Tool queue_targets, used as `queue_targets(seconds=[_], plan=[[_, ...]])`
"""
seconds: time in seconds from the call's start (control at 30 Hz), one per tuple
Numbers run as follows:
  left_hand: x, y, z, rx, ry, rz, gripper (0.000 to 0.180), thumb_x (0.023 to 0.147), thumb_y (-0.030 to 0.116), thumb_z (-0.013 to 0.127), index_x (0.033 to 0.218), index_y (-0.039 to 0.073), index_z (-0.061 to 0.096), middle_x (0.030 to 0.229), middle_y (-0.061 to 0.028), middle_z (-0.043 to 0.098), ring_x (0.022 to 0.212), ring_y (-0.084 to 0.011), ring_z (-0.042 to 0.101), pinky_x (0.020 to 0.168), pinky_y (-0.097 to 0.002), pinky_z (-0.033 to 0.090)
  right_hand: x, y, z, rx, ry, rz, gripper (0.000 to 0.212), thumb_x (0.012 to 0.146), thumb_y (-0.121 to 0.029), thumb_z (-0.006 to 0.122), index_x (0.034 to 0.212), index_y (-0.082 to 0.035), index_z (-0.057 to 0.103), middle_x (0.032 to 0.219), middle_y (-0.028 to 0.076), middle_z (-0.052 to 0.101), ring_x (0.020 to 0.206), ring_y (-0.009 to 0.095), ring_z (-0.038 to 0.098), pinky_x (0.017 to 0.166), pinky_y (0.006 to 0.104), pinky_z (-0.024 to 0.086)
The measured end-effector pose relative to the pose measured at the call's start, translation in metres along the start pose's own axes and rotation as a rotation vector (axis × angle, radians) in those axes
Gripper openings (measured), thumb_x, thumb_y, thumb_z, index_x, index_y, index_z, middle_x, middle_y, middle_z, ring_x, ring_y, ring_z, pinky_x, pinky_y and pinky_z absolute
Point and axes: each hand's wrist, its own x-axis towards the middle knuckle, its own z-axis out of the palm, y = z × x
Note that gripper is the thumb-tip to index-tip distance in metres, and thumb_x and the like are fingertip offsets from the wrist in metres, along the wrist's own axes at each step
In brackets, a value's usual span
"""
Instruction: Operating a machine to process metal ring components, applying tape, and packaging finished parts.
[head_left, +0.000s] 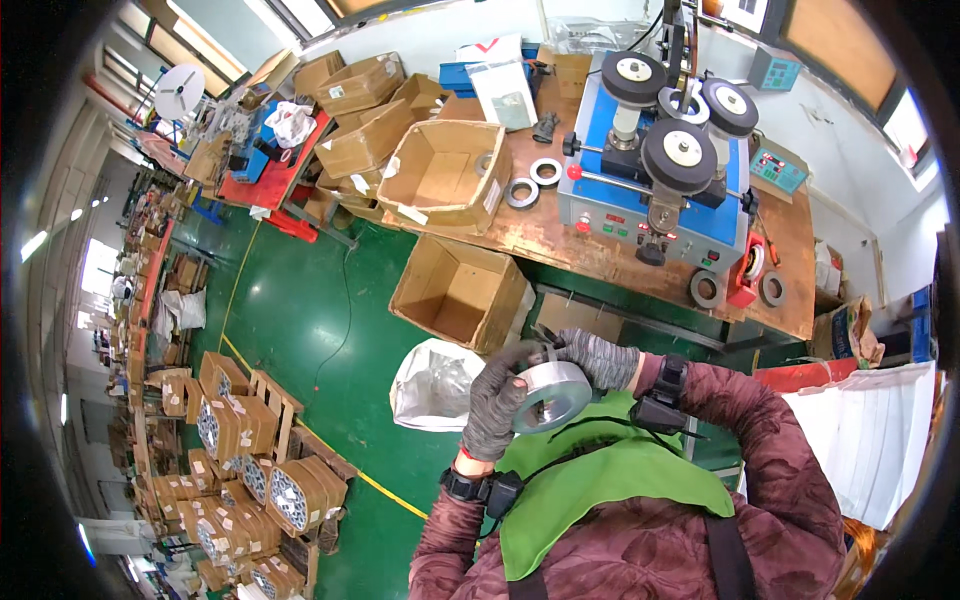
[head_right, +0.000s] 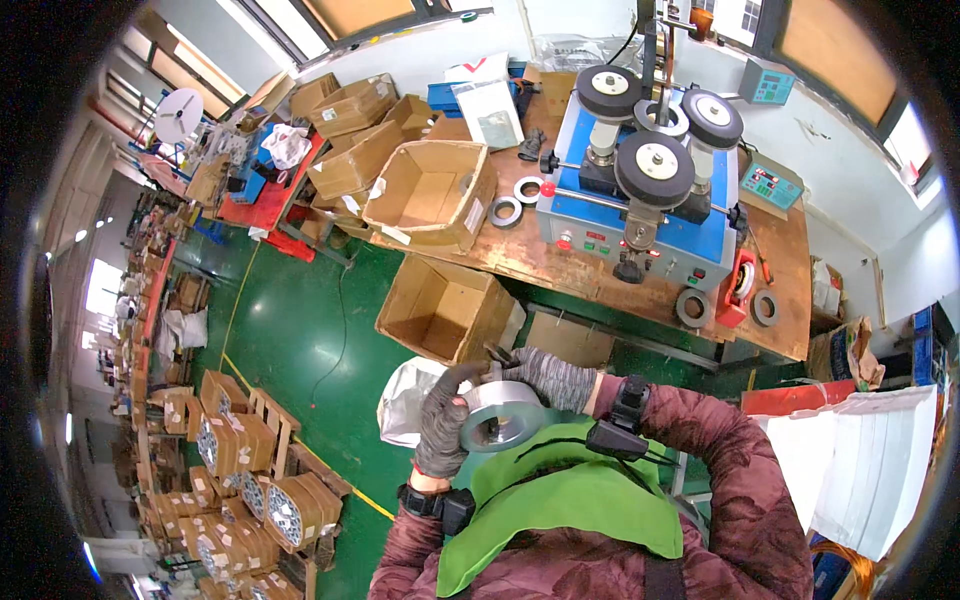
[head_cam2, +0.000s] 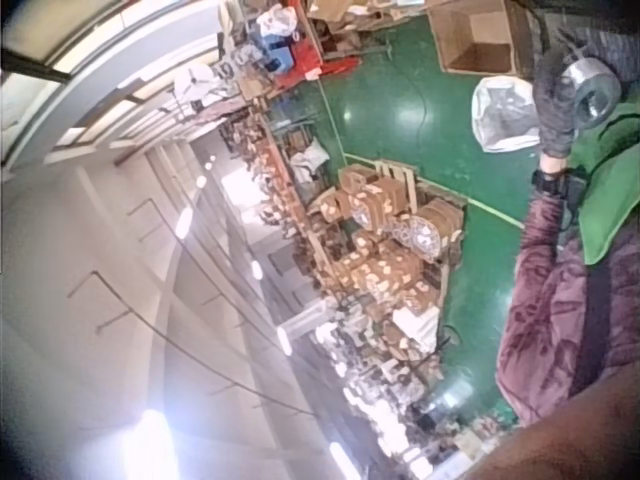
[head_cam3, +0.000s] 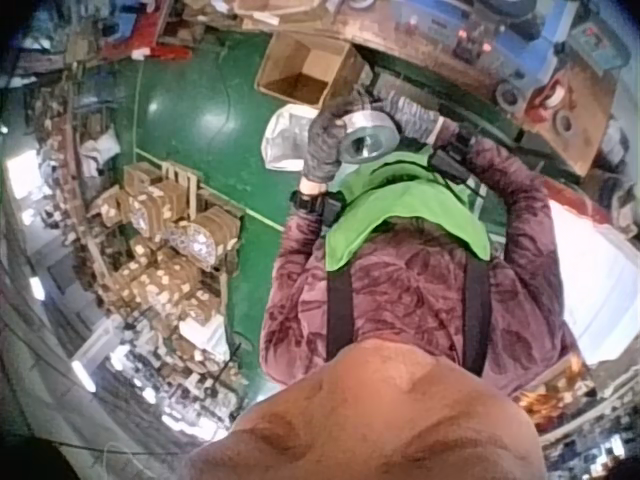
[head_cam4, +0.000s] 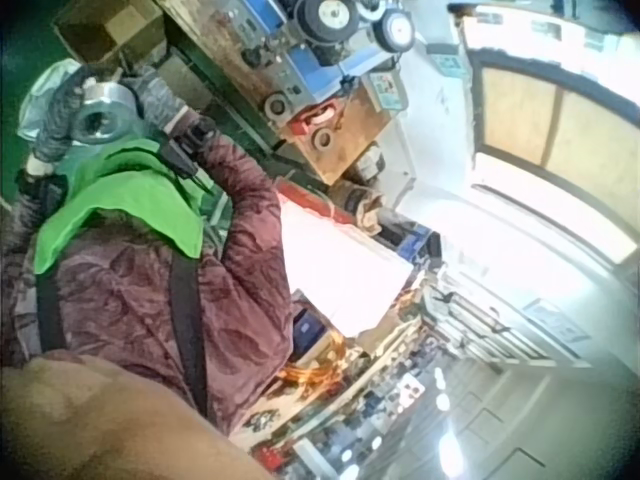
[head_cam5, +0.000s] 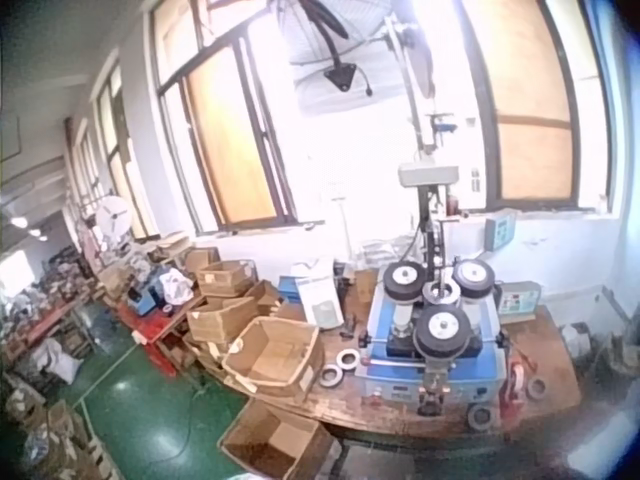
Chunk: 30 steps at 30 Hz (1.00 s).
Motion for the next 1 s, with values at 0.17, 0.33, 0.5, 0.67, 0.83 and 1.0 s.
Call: queue_targets(seconds=[0.17,0.33,0.5,0.67,0.83,1.0], plan=[[-0.007,-0.008,-0.014,0.015,0.004,-0.170,0.043,0.080,0.044,0.061,0.089,0.001,0.062,0.075,-0.0030,0.062,0.064,-0.0106,0.056,0.057,-0.0243,0.046,0.008,0.041,-0.005,0.413,-0.001,0.191,0.017,0.083,-0.017,0.060,0.092,-0.003,0.062,0.079,0.000,0.061,0.067,0.010,0.054,0.060,0.0257,0.045],[0.002,-0.015,-0.017,0.253,0.080,0.063,0.042,0.089,0.041,0.049,0.071,0.004,0.060,0.059,-0.0045,0.058,0.052,-0.0122,0.055,0.047,-0.0270,0.044,-0.021,0.150,-0.159,-1.092,0.066,0.562,0.040,0.084,-0.027,0.050,0.123,-0.017,0.049,0.108,0.013,0.057,0.080,0.029,0.058,0.071,0.0366,0.047],[0.003,-0.004,-0.026,-0.290,0.235,-0.427,0.046,0.091,0.044,0.043,0.070,0.005,0.059,0.054,-0.0022,0.054,0.050,-0.0117,0.053,0.046,-0.0252,0.042,-0.071,0.098,-0.215,-1.152,0.524,0.649,0.051,0.071,-0.041,0.064,0.112,-0.011,0.058,0.097,0.019,0.062,0.089,0.033,0.059,0.076,0.0393,0.046],[0.011,-0.016,-0.027,-0.673,0.311,-0.580,0.041,0.087,0.045,0.051,0.082,0.006,0.059,0.062,-0.0031,0.056,0.053,-0.0125,0.054,0.046,-0.0236,0.044,-0.029,-0.025,-0.107,-0.753,0.534,-0.079,0.030,0.071,-0.022,0.066,0.093,-0.004,0.059,0.082,0.018,0.061,0.075,0.034,0.059,0.069,0.0364,0.048],[0.012,-0.032,-0.033,-0.714,0.207,-0.631,0.043,0.087,0.044,0.050,0.095,0.003,0.059,0.078,-0.0067,0.060,0.068,-0.0157,0.058,0.061,-0.0272,0.050,-0.022,-0.093,0.020,-1.264,0.198,-0.669,0.039,0.071,-0.026,0.065,0.106,-0.012,0.056,0.094,0.012,0.057,0.069,0.027,0.060,0.057,0.0361,0.048],[0.018,-0.021,-0.021,-0.718,0.054,-0.537,0.045,0.090,0.042,0.047,0.104,0.001,0.056,0.094,-0.0094,0.060,0.084,-0.0186,0.059,0.076,-0.0312,0.051,0.005,-0.064,0.030,-1.452,0.147,-0.677,0.039,0.079,-0.030,0.055,0.114,-0.014,0.053,0.102,0.012,0.055,0.068,0.028,0.060,0.055,0.0372,0.049]])
